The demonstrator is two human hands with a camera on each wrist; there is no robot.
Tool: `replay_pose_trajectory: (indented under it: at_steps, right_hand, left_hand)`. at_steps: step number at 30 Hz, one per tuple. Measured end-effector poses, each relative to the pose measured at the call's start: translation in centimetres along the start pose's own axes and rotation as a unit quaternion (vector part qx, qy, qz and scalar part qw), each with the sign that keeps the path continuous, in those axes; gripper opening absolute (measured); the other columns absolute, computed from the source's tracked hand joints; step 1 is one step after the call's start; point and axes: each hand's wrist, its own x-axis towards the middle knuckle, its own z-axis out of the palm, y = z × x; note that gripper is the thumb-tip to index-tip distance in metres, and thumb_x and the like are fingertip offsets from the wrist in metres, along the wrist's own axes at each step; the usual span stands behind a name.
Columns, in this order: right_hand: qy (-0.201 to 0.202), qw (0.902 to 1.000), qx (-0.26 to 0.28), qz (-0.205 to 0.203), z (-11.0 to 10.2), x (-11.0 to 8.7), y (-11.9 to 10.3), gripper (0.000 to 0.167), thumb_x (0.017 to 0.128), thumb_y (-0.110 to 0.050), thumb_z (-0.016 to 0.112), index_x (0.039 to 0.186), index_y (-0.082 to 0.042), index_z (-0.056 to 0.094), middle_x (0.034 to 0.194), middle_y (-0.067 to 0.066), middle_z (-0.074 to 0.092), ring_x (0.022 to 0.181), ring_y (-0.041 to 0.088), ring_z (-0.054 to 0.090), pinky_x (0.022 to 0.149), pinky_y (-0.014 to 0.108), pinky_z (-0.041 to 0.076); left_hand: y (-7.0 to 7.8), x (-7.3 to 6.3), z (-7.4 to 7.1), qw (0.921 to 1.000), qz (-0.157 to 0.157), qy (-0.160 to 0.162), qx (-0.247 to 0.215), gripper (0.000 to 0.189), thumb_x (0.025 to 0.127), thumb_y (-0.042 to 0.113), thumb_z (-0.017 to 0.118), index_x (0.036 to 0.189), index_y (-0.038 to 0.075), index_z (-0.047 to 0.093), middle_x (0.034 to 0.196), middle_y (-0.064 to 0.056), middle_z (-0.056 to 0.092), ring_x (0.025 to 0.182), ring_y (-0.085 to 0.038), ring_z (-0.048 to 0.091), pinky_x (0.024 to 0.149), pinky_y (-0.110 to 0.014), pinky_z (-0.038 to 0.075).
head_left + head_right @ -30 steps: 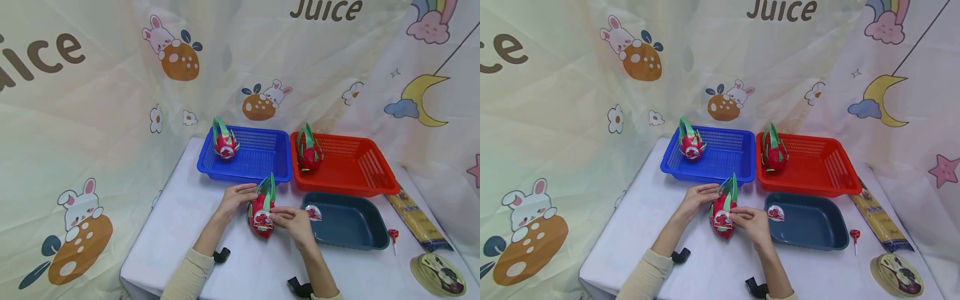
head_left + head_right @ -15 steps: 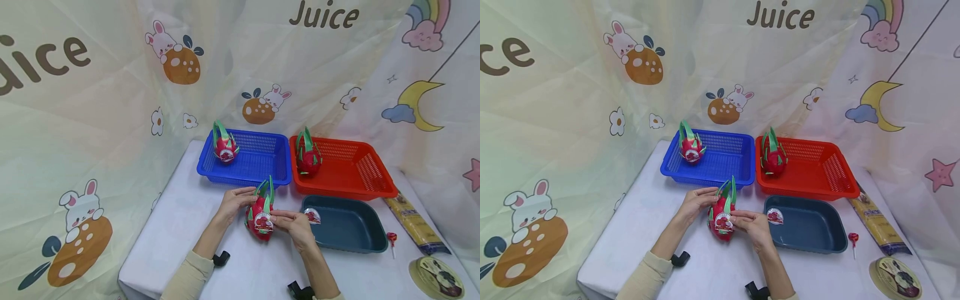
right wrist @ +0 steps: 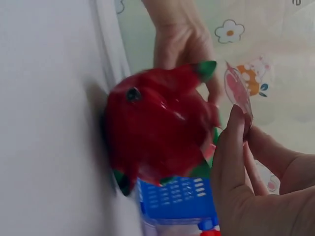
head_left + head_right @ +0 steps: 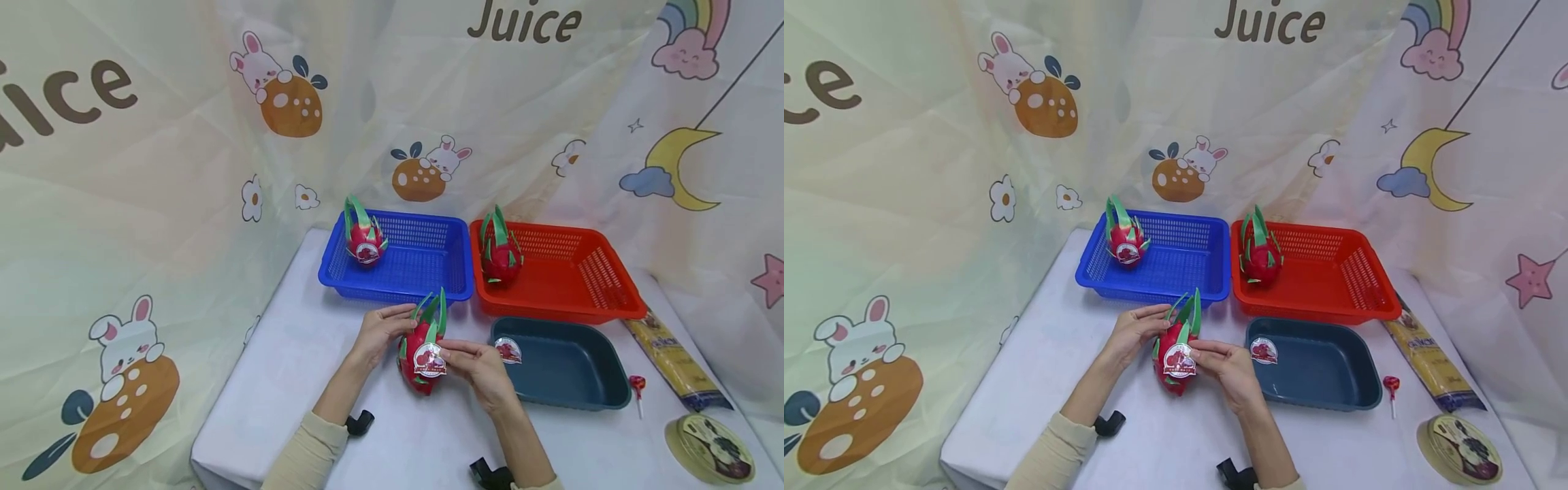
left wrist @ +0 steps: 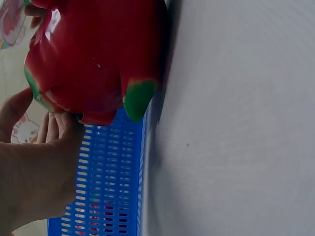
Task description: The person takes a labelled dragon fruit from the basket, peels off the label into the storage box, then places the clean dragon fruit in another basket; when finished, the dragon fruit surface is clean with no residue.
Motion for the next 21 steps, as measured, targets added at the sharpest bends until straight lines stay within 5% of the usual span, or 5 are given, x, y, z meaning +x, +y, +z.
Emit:
replay_pose_trajectory:
  at_steps: [14,21]
  right_hand:
    - [0.026,0.9956,-0.078,-0.045,-5.2,-1.3,-5.1,0.050,0.094,-0.017,0.080,0.135,0.006,0.063,0.106,0.006,0.078,0.094,0.020,0.075,0.086,0.034,0.063]
    - [0.028,0.9899,-0.131,-0.048,-8.4,-1.3,-7.2,0.043,0.097,-0.018,0.077,0.133,0.001,0.066,0.106,0.003,0.078,0.092,0.018,0.076,0.087,0.032,0.062]
  left_hand:
    - [0.1,-0.1,0.0,0.9999,-0.008,-0.008,0.008,0.045,0.087,0.010,0.084,0.129,0.000,0.071,0.121,-0.016,0.075,0.105,-0.021,0.076,0.092,-0.031,0.060]
    - [0.1,-0.1,-0.2,0.9998,-0.014,-0.015,0.009,0.047,0.088,0.011,0.084,0.132,0.001,0.070,0.124,-0.015,0.074,0.107,-0.020,0.075,0.093,-0.029,0.059]
